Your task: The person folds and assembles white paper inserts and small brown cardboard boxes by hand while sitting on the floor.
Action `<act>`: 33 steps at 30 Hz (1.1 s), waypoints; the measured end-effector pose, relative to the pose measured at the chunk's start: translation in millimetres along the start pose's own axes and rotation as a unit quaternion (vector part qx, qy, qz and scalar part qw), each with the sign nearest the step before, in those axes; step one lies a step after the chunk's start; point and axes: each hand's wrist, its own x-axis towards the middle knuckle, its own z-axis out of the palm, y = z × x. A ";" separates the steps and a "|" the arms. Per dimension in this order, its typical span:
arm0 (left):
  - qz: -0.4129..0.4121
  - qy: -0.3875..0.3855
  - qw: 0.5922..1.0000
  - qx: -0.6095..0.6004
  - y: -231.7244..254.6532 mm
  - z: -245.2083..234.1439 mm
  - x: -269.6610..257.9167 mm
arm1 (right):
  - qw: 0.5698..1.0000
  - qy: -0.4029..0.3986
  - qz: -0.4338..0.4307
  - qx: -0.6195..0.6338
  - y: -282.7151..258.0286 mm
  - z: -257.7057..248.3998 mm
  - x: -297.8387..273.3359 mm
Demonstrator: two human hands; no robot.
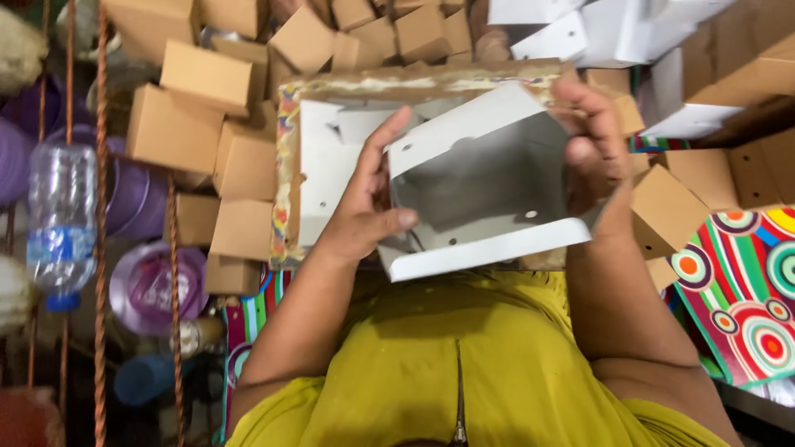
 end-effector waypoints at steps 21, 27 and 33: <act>0.125 0.233 0.954 0.140 -1.1 14.5 0.7 | 0.910 -0.217 -0.117 -0.334 -112.9 76.5 -38.9; 0.097 0.163 0.934 0.302 -18.5 32.3 -23.0 | 0.840 -0.227 -0.079 -0.487 -16.6 77.4 -31.8; 0.120 0.129 0.921 0.349 -20.3 36.2 -26.2 | 0.829 -0.218 0.000 -0.515 32.1 33.5 -44.5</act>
